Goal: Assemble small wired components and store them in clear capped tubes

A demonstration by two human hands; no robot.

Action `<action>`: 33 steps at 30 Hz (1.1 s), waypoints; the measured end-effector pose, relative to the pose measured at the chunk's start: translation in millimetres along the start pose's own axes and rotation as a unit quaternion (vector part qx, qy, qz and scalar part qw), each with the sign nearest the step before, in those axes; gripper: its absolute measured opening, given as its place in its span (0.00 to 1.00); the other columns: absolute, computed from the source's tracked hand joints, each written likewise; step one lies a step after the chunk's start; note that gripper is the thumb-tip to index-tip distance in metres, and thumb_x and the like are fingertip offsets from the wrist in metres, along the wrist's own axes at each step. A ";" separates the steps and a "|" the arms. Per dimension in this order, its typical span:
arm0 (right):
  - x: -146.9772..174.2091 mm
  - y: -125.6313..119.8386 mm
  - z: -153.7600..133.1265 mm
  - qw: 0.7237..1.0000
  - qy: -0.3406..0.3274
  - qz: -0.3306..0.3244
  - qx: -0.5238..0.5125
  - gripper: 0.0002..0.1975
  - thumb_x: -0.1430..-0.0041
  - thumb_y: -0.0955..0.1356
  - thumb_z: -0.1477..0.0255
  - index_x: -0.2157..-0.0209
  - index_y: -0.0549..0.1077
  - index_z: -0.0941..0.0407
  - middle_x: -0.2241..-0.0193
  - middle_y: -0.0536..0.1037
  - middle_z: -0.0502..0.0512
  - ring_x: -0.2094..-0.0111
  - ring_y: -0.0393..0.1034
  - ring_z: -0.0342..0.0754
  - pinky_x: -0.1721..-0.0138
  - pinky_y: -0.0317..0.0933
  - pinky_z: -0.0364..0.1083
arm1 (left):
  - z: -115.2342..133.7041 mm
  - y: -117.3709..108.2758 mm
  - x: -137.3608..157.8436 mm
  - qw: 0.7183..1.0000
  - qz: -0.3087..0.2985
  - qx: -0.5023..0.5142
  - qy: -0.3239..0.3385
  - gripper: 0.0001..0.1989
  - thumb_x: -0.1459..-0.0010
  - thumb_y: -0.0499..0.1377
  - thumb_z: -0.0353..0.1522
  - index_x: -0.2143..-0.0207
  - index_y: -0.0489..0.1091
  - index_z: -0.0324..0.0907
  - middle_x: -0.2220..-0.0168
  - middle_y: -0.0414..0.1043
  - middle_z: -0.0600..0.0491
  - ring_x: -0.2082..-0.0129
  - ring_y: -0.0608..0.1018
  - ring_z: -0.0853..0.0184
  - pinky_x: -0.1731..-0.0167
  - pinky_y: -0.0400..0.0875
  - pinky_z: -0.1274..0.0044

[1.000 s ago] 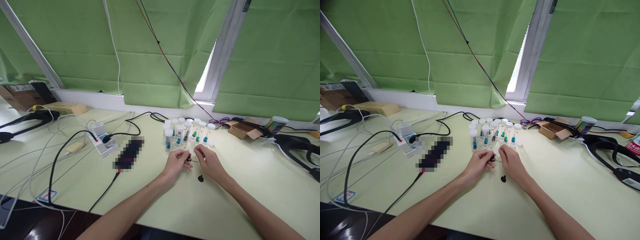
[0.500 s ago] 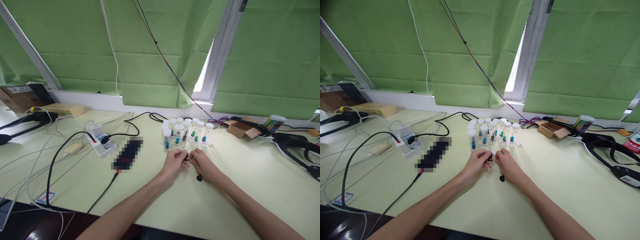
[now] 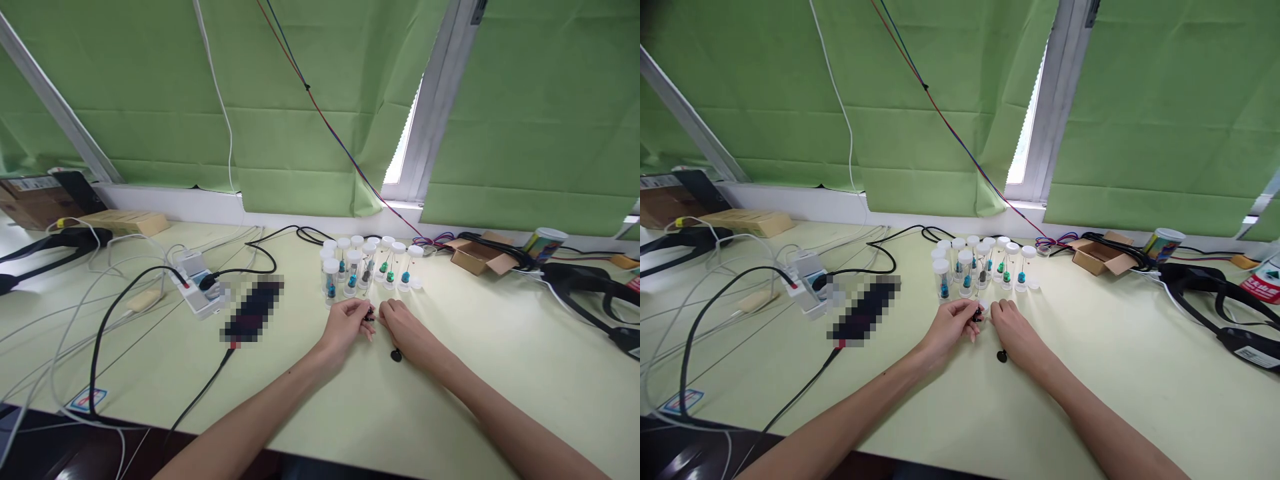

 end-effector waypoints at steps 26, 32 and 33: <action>16.1 -60.1 -5.2 0.931 -0.030 0.314 -0.185 0.08 0.36 0.62 0.76 0.57 0.68 0.54 0.69 0.74 0.53 0.72 0.69 0.45 0.67 0.65 0.46 | 31.9 3.5 12.6 0.974 0.010 -0.099 0.202 0.16 0.42 0.56 0.43 0.67 0.72 0.39 0.80 0.67 0.55 0.84 0.71 0.72 0.82 0.68 0.79; 28.1 -65.7 -16.7 0.900 -0.062 0.377 -0.210 0.07 0.38 0.64 0.79 0.61 0.69 0.54 0.71 0.75 0.52 0.71 0.72 0.44 0.70 0.68 0.44 | 31.1 1.4 10.3 0.980 0.010 -0.074 0.186 0.17 0.43 0.56 0.44 0.65 0.73 0.39 0.78 0.69 0.55 0.84 0.71 0.72 0.82 0.69 0.79; 29.1 -66.6 -18.3 0.896 -0.069 0.383 -0.213 0.07 0.38 0.63 0.79 0.60 0.70 0.54 0.70 0.76 0.52 0.71 0.72 0.44 0.70 0.68 0.44 | 30.9 1.4 9.7 0.981 0.009 -0.069 0.182 0.17 0.43 0.56 0.44 0.65 0.73 0.39 0.77 0.69 0.55 0.84 0.71 0.72 0.82 0.69 0.79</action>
Point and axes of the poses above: each hand's wrist, its own x-axis away from the middle knuckle, its own y-axis out of the palm, z = x × y, the point moved 7 cm from there along -x, towards the middle knuckle
